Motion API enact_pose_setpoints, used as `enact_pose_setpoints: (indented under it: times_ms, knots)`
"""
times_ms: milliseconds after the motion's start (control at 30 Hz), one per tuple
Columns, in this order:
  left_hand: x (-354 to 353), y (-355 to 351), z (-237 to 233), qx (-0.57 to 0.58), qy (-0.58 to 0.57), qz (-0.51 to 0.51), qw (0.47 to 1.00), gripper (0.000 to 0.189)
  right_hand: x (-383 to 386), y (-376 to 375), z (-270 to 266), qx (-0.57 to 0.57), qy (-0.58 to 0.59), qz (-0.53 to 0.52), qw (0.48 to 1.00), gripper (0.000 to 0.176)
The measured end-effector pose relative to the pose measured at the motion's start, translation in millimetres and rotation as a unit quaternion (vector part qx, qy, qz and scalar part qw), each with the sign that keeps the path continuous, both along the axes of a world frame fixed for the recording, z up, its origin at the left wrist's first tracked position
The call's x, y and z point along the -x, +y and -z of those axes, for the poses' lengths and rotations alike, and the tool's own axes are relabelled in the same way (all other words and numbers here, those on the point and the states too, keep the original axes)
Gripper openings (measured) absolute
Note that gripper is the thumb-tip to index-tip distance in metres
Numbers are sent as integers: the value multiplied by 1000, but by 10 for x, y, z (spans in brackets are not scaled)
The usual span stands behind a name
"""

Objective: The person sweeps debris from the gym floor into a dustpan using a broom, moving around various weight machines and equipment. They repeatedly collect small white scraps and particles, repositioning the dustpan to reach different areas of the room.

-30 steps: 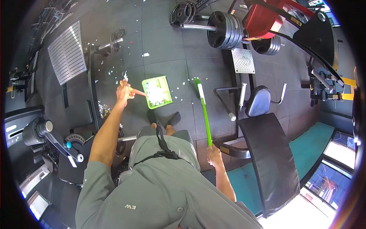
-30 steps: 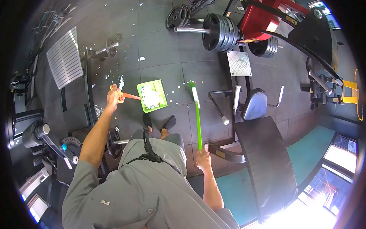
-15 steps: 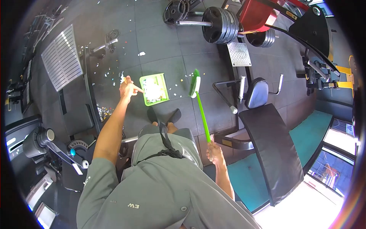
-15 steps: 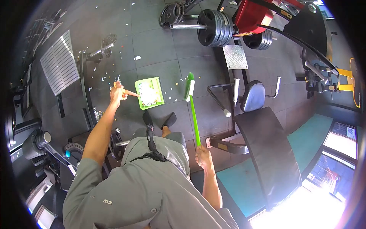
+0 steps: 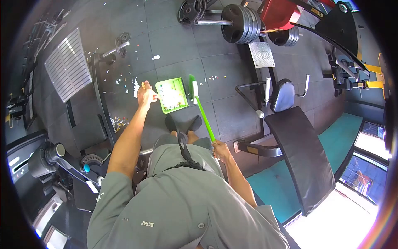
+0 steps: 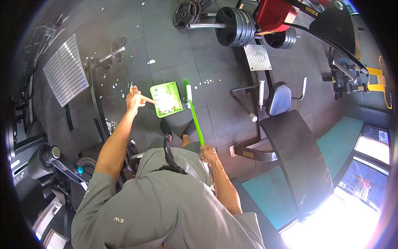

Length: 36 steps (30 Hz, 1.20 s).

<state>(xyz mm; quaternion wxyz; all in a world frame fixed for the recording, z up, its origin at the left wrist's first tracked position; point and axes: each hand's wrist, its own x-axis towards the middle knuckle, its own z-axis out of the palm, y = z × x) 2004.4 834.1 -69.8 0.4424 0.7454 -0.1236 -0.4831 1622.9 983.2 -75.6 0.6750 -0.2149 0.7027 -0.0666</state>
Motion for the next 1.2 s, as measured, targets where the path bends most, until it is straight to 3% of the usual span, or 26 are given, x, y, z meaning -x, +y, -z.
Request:
enact_pose_setpoints:
  times_ms: [67, 200, 333, 467, 567, 667, 800, 900, 1033, 1067, 1200]
  knots:
    - [1, -10, -50, -15, -9, -3, 1000, 49, -78, -15, -138, -2, 2, -17, 1000, 17]
    - [-170, 5, 12, -40, -25, -7, 999, 48, 28, -21, -488, 10, -32, 5, 999, 19]
    - [-496, 89, 51, -36, -17, -5, 999, 47, 140, -92, -818, 27, 54, -12, 998, 16]
    - [-688, 153, 20, -24, -21, 0, 1000, 47, 243, -149, -642, 94, 99, -109, 985, 18]
    - [-689, 161, -47, -25, -10, 10, 1000, 48, 47, -259, -415, 133, 212, -233, 940, 22]
    - [-692, 143, 21, -35, -30, 15, 999, 48, 35, -232, 297, 139, 212, -315, 915, 26]
    - [-702, 131, 59, -31, -40, 11, 999, 50, -353, -157, 63, 123, 179, -345, 913, 28]
    - [-734, 150, 30, -24, -39, 13, 999, 50, -501, 27, -123, 116, 140, -279, 943, 30]
    - [-781, 164, 42, -32, -42, 12, 999, 50, -312, 292, -243, 175, 159, -273, 932, 37]
    - [-793, 165, 43, -34, -45, 11, 998, 50, -405, 207, -612, 113, 134, -236, 956, 40]
    - [-808, 126, 25, -34, -55, 17, 998, 52, -285, 217, -852, 58, 81, -133, 986, 24]
